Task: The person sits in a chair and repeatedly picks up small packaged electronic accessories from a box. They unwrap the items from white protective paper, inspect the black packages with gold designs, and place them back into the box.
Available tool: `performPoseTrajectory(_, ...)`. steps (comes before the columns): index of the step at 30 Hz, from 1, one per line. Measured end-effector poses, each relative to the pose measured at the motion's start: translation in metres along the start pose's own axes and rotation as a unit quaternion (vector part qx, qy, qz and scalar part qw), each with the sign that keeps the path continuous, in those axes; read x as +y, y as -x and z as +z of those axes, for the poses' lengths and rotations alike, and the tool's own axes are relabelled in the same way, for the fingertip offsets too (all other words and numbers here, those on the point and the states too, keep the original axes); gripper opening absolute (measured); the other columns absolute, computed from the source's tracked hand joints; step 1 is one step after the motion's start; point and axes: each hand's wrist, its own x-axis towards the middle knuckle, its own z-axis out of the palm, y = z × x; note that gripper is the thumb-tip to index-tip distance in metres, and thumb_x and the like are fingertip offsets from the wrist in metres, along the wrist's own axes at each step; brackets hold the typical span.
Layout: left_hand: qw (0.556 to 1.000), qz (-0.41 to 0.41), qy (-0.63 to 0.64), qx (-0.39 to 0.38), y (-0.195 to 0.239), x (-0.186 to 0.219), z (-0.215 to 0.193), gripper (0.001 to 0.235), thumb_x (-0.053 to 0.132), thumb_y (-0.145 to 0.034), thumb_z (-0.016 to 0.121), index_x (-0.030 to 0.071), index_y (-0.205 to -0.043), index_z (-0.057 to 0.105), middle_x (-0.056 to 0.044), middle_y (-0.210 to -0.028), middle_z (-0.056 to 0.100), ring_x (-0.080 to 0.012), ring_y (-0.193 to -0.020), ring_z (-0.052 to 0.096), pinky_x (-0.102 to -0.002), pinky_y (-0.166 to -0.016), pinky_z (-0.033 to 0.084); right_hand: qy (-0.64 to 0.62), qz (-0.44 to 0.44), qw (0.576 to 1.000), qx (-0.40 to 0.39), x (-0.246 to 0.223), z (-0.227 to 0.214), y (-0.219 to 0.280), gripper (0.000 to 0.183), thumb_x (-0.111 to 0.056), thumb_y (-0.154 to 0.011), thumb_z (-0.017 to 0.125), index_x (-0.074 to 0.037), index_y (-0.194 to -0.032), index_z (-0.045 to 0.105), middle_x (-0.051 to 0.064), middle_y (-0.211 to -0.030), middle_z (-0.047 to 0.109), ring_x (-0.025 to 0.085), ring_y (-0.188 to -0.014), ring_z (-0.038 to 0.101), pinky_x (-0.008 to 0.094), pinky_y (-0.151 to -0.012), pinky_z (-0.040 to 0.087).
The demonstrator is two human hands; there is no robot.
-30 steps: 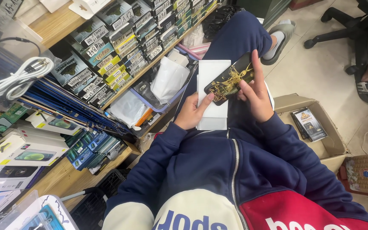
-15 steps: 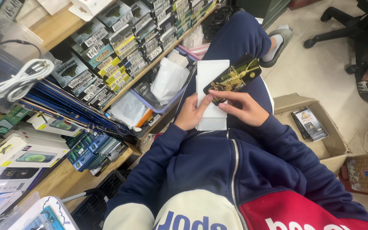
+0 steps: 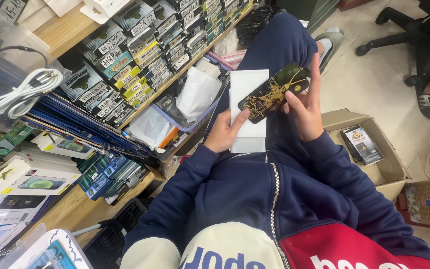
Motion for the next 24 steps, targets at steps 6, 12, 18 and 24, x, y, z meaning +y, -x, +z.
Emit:
performPoseTrajectory(6, 1.0, 0.016, 0.001, -0.006, -0.005, 0.034, 0.002, 0.034, 0.027, -0.102, 0.067, 0.005, -0.076, 0.068, -0.01, -0.072, 0.064, -0.0108, -0.084, 0.058, -0.031, -0.079, 0.049, 0.023, 0.034, 0.999, 0.019, 0.101, -0.055, 0.0, 0.018, -0.013, -0.103, 0.068, 0.0, -0.114, 0.066, 0.016, -0.09, 0.07, 0.02, -0.07, 0.067, 0.027, -0.06, 0.055)
performPoseTrajectory(12, 1.0, 0.012, -0.004, -0.023, -0.007, 0.045, 0.001, 0.029, 0.028, -0.095, 0.075, 0.005, -0.078, 0.07, -0.008, -0.074, 0.066, -0.0106, -0.081, 0.057, -0.031, -0.08, 0.049, 0.02, 0.045, 0.998, 0.046, 0.05, -0.016, 0.008, 0.019, -0.006, -0.095, 0.076, -0.001, -0.111, 0.067, 0.012, -0.096, 0.072, 0.015, -0.077, 0.07, 0.026, -0.063, 0.057)
performPoseTrajectory(18, 0.999, -0.008, 0.019, -0.027, -0.003, 0.03, -0.001, 0.033, 0.031, -0.104, 0.062, 0.006, -0.085, 0.071, -0.006, -0.077, 0.065, -0.0116, -0.085, 0.06, -0.032, -0.083, 0.05, 0.045, 0.027, 0.999, 0.007, 0.075, -0.043, 0.008, 0.034, 0.002, -0.087, 0.079, -0.001, -0.118, 0.066, 0.012, -0.104, 0.072, 0.02, -0.092, 0.072, 0.036, -0.082, 0.06)
performPoseTrajectory(24, 1.0, -0.023, -0.002, 0.003, -0.001, 0.046, 0.003, 0.04, 0.032, -0.107, 0.057, 0.005, -0.078, 0.065, -0.006, -0.075, 0.063, -0.0099, -0.086, 0.055, -0.03, -0.079, 0.049, 0.116, 0.03, 0.993, -0.024, 0.029, -0.015, 0.003, 0.033, -0.003, -0.079, 0.089, 0.0, -0.108, 0.072, 0.016, -0.096, 0.073, 0.022, -0.081, 0.07, 0.034, -0.067, 0.058)
